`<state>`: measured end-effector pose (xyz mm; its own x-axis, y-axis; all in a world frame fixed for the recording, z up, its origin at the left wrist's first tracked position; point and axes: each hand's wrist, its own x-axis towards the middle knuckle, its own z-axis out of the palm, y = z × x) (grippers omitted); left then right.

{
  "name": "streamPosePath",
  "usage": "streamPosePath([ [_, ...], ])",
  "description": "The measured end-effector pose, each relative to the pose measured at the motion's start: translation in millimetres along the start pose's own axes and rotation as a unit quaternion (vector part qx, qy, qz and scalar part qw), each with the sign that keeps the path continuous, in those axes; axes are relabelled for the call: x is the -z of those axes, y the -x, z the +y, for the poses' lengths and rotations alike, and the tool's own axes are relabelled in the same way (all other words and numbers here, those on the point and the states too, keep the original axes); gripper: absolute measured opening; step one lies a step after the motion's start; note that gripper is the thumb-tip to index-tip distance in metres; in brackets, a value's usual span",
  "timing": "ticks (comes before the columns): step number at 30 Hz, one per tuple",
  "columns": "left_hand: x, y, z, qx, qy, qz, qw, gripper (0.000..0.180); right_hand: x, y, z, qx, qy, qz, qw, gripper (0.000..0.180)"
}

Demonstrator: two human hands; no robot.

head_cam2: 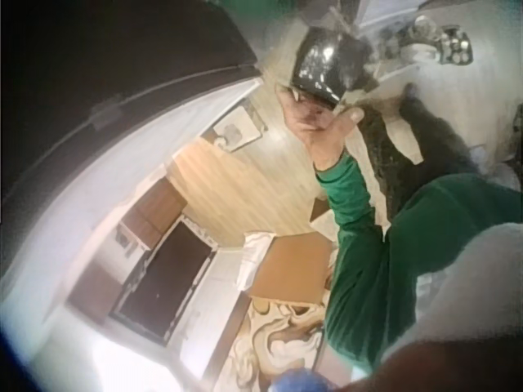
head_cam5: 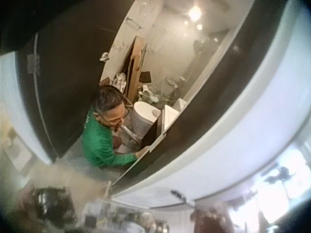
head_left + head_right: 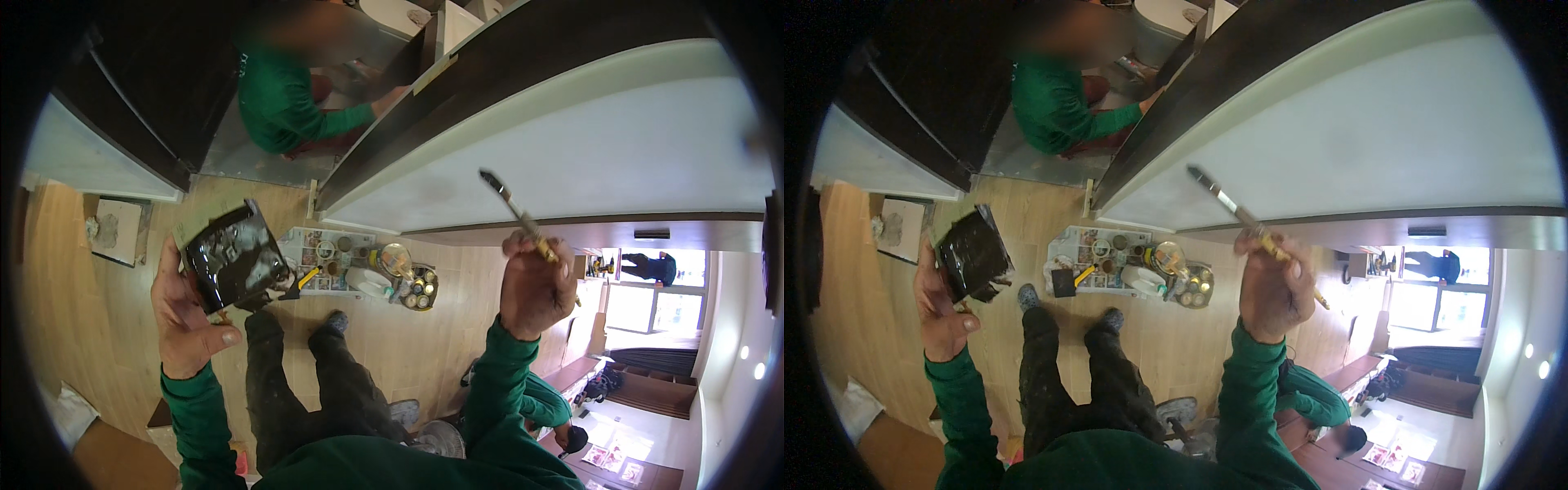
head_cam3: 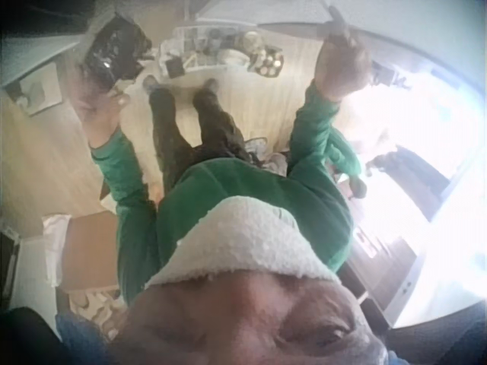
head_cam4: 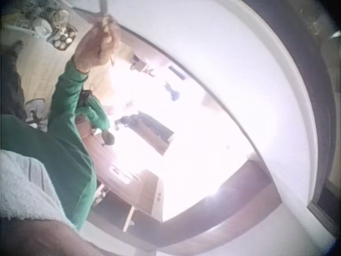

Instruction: The person paints the edge of a door frame using a small brush and a paint container. They repeatedly dip the brush into the paint and apply it to the vertical and horizontal edges of the frame.

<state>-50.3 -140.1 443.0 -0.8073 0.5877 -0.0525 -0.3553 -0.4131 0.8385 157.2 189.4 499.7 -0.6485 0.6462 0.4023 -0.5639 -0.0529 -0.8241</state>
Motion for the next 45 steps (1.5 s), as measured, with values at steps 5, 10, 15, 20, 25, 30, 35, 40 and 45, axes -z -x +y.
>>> streamPosePath([
  [5, 7.3, 29.2, -10.0, 0.073, -0.061, 0.013, 0.995, 0.105, 11.4, -36.1, 29.3, 0.102, 0.176, -0.021, 0.979, 0.037],
  [10, 17.4, 60.6, -23.3, 0.086, -0.055, 0.061, 0.993, 0.101, 17.2, -50.2, 56.2, 0.115, 0.216, -0.002, 0.969, 0.037],
  [15, 17.9, 74.0, -37.6, 0.080, -0.045, 0.082, 0.992, 0.098, 23.9, -58.6, 67.9, 0.134, 0.227, -0.004, 0.964, 0.035],
  [20, 13.3, 74.2, -43.8, 0.071, -0.057, 0.066, 0.994, 0.098, 23.1, -59.9, 73.5, 0.134, 0.196, 0.007, 0.971, 0.036],
  [25, 10.3, 70.0, -43.5, 0.096, -0.042, 0.041, 0.994, 0.104, 22.6, -63.6, 78.1, 0.135, 0.221, 0.015, 0.966, 0.034],
  [30, 9.3, 69.6, -45.1, 0.100, -0.042, 0.032, 0.994, 0.104, 23.9, -66.4, 81.0, 0.136, 0.226, 0.025, 0.964, 0.036],
  [35, 11.5, 68.8, -45.4, 0.102, -0.045, 0.021, 0.994, 0.105, 23.9, -68.2, 79.8, 0.137, 0.230, 0.016, 0.963, 0.039],
  [40, 11.0, 65.8, -46.0, 0.100, -0.046, 0.023, 0.994, 0.106, 23.7, -69.8, 81.1, 0.134, 0.226, 0.012, 0.965, 0.041],
  [45, 11.2, 62.9, -46.6, 0.103, -0.040, 0.014, 0.994, 0.107, 24.4, -71.7, 82.7, 0.136, 0.215, 0.011, 0.967, 0.043],
])
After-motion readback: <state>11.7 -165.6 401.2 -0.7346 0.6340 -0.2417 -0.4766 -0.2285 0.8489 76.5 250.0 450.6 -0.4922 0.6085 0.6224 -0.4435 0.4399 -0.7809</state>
